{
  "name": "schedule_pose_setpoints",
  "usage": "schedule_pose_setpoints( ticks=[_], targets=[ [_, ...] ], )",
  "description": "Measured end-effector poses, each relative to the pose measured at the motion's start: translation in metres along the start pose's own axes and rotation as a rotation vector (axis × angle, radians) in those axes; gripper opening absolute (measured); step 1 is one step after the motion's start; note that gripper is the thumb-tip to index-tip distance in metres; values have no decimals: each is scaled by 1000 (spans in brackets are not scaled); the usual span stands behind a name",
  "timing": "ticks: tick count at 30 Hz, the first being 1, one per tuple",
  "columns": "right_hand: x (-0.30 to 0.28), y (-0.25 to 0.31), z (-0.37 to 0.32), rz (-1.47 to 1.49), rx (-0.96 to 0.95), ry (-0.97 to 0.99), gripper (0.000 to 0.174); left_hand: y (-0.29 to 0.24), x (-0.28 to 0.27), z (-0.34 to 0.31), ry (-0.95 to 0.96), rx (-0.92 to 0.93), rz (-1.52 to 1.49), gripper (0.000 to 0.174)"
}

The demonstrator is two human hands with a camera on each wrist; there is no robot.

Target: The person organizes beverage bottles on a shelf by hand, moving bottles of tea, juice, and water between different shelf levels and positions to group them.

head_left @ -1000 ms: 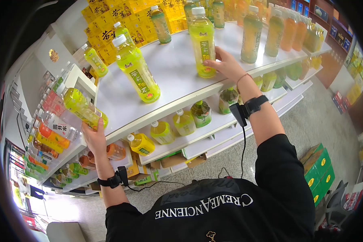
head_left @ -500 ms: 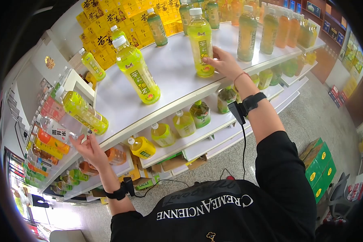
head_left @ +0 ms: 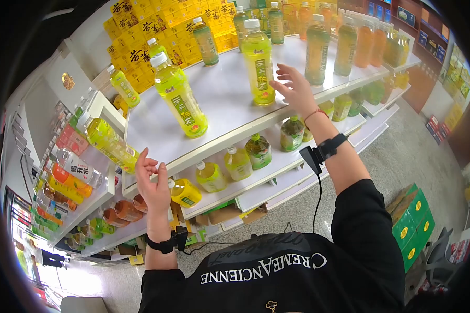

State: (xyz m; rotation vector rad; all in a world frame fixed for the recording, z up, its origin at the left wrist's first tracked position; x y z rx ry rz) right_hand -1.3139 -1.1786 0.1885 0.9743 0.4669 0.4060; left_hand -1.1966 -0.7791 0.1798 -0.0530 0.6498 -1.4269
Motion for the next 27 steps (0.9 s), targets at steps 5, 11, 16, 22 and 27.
schedule_pose_setpoints(
  ticks=[5,11,16,22,27],
  targets=[
    [-45,-14,-39,-340,-272,-92,45,-21,38,0,40,4,-101,48],
    [-144,-45,-86,-346,-279,-73,37,-61,97,-2,112,52,-138,49],
    [-258,-113,-143,-202,51,-192,30,-111,163,3,119,68,-146,48],
    [-398,-190,-238,-18,402,-440,26,-152,277,-1,138,-7,-396,47],
    [-479,-228,-320,1,601,-621,26,-219,373,-4,252,13,-541,47]
  ],
)
Point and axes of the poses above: each hand's wrist, its own z-axis towards the middle knuckle, its own x-axis out of the palm, y = z × x, the point moved 1 cm from there along z, towards the middle knuckle, and after that the axes turned 9 degrees about x, right-handed, at the moved point
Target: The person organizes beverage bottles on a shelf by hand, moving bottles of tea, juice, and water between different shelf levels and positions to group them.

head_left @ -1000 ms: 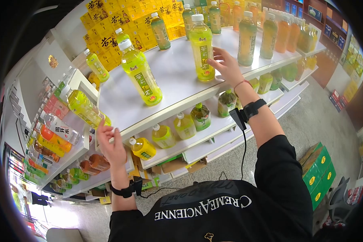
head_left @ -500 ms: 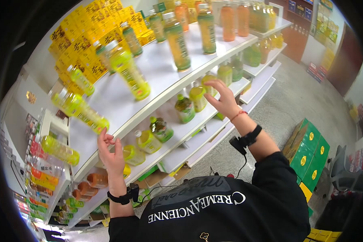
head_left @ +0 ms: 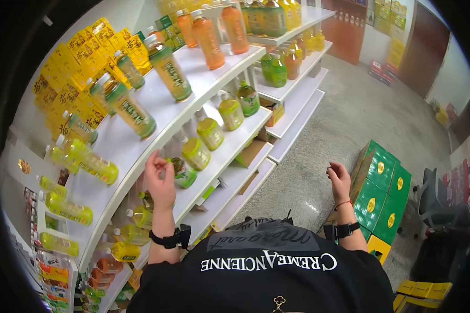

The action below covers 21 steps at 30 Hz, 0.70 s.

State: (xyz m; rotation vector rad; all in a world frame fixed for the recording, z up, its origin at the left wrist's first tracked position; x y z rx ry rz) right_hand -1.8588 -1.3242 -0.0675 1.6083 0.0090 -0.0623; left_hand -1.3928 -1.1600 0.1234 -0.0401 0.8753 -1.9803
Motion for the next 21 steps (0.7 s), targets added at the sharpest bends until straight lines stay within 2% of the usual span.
schedule_pose_setpoints(
  ticks=[4,11,17,18,21],
  targets=[
    [-52,-20,-4,120,85,-93,26,6,82,22,131,-17,-122,46],
    [-97,-41,21,191,196,-260,26,8,223,64,308,-5,-242,46],
    [-112,-41,117,171,218,-261,25,39,348,101,384,-53,-361,52],
    [-115,-39,145,165,195,-267,25,62,374,104,375,-42,-333,54],
    [-124,-28,204,120,265,-194,26,70,420,131,390,-107,-327,57]
  ],
)
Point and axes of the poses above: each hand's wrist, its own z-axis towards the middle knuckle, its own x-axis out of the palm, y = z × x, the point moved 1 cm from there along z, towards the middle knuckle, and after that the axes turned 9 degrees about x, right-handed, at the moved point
